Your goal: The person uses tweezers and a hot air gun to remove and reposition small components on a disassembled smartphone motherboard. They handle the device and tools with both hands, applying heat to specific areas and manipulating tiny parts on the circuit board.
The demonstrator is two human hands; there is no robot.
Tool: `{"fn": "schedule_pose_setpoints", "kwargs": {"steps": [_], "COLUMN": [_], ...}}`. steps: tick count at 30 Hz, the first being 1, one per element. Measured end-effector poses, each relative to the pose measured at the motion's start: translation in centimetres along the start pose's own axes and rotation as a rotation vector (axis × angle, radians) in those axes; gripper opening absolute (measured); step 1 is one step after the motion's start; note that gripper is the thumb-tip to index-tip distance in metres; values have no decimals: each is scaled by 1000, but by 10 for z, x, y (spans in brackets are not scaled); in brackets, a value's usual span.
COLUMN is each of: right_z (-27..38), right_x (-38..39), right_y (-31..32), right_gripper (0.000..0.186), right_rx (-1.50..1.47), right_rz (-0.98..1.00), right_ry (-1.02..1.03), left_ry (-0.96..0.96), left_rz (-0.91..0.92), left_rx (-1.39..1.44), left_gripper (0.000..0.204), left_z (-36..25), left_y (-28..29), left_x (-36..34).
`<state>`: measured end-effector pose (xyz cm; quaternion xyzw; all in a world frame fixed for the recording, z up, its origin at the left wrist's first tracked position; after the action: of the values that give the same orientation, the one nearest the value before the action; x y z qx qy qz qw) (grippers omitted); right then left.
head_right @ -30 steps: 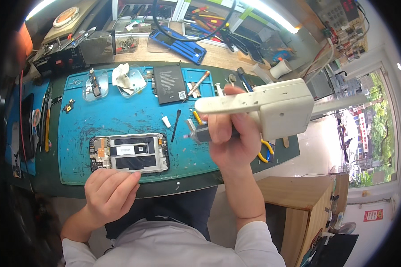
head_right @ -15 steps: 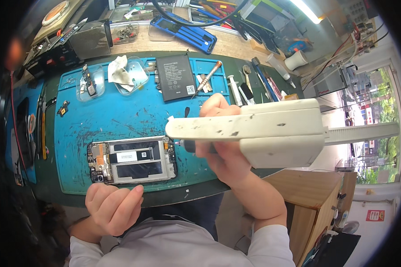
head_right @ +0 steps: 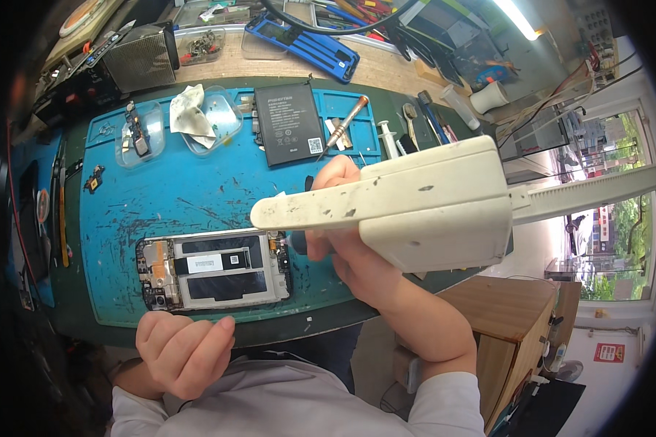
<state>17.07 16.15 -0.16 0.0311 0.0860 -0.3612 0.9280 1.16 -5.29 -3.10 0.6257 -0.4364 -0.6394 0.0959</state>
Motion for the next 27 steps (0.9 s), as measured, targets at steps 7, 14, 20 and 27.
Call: {"fn": "schedule_pose_setpoints", "kwargs": {"steps": [7, 14, 20, 27], "right_z": [-1, -2, -1, 1], "right_x": [-1, -1, -2, 0], "right_y": [-2, -4, -4, -5], "right_gripper": [21, 20, 19, 19], "right_rx": [16, 20, 37, 6], "right_rz": [-3, -1, 6, -22], "right_ry": [2, 12, 6, -33], "left_ry": [-34, -32, -34, -32], "left_rz": [-2, 9, 0, 5], "left_rx": [-22, -18, -26, -32], "left_gripper": [22, 22, 21, 20], "left_z": [2, 2, 2, 2], "left_y": [-2, 0, -1, -1], "left_x": [-1, -2, -1, -2]}}
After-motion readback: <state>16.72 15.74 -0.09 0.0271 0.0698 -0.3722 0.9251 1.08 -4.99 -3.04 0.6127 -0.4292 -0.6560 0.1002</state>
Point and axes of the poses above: each hand's wrist, its own x-axis away from the middle knuckle, its own y-axis out of the back of the hand, z = x × y, the point moved 1 cm from there along -x, towards the middle knuckle, and after that the axes turned 8 degrees about -y, right-handed, at the moved point
